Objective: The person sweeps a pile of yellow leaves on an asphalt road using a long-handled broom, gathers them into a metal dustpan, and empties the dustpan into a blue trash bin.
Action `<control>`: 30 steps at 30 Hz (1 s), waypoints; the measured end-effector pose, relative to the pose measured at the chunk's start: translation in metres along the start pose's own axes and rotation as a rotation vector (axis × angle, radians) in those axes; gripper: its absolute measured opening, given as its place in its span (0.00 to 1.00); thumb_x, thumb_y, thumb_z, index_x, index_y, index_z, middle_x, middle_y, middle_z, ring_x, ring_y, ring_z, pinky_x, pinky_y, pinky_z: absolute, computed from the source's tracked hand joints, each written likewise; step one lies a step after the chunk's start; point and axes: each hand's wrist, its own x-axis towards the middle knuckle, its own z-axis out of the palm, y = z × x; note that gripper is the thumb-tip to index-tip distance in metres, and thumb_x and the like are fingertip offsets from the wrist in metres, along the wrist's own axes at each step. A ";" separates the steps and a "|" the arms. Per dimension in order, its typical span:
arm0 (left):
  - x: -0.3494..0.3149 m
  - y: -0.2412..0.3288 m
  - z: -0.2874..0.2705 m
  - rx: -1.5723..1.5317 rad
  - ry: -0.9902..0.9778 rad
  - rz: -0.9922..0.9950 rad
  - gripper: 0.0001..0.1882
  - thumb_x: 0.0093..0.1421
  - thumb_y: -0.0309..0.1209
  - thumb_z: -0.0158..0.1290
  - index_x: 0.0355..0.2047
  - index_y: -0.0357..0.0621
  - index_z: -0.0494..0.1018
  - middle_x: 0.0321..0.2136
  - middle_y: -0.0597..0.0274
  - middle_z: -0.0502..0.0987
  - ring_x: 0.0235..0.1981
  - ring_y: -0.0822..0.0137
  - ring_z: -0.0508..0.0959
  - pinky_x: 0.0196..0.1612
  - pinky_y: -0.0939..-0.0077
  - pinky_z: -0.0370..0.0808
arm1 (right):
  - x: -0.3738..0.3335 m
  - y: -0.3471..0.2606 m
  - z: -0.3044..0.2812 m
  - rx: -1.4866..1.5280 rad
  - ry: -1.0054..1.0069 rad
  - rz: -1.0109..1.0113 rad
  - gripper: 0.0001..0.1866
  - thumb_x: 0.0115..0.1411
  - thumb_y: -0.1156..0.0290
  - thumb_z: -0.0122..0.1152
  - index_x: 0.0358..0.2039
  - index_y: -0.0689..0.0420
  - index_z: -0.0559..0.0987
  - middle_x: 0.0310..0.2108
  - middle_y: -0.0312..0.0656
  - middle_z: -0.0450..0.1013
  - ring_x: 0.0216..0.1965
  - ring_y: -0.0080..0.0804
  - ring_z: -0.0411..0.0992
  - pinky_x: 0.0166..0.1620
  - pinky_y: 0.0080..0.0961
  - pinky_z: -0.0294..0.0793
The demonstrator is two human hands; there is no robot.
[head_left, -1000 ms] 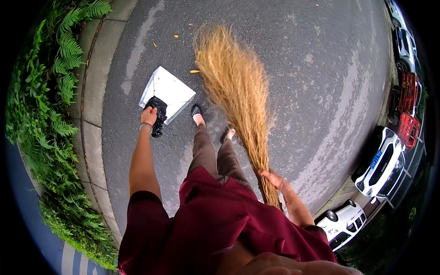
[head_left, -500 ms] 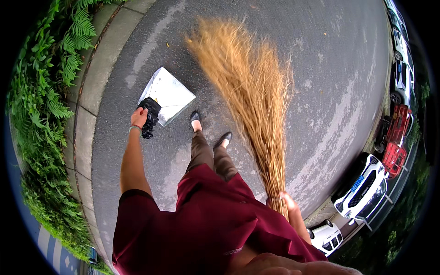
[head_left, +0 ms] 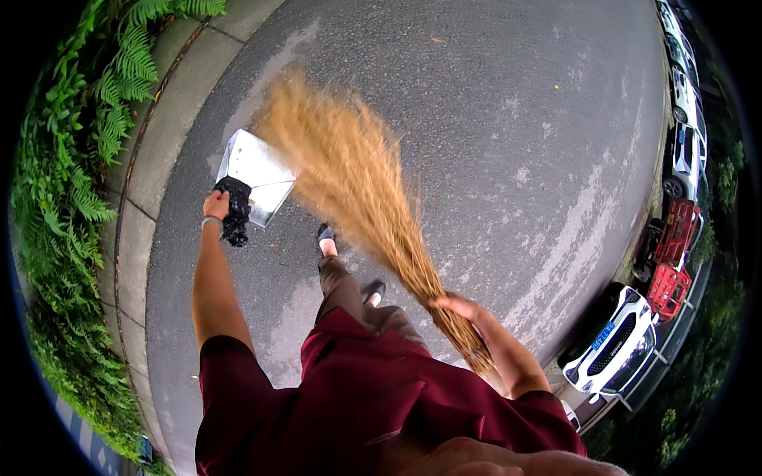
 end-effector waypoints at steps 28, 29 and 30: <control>0.143 0.479 -0.092 -0.478 -0.084 0.139 0.10 0.51 0.33 0.53 0.22 0.43 0.65 0.17 0.76 0.60 0.20 0.80 0.57 0.23 0.84 0.57 | -0.091 -0.020 -0.382 1.724 -0.050 -0.599 0.30 0.43 0.39 0.49 0.29 0.57 0.69 0.19 0.44 0.68 0.19 0.34 0.67 0.25 0.29 0.69; 0.154 0.501 -0.080 -0.436 -0.041 0.168 0.10 0.51 0.33 0.53 0.20 0.43 0.64 0.16 0.76 0.59 0.20 0.80 0.56 0.23 0.83 0.57 | -0.092 -0.033 -0.387 1.765 -0.094 -0.620 0.30 0.43 0.38 0.49 0.29 0.57 0.69 0.18 0.43 0.67 0.19 0.34 0.67 0.25 0.29 0.69; 0.169 0.525 -0.072 -0.392 -0.006 0.197 0.11 0.51 0.32 0.54 0.19 0.43 0.63 0.16 0.76 0.58 0.19 0.80 0.56 0.22 0.83 0.56 | -0.095 -0.048 -0.391 1.813 -0.134 -0.638 0.30 0.43 0.38 0.50 0.29 0.56 0.69 0.18 0.43 0.67 0.19 0.34 0.66 0.25 0.29 0.69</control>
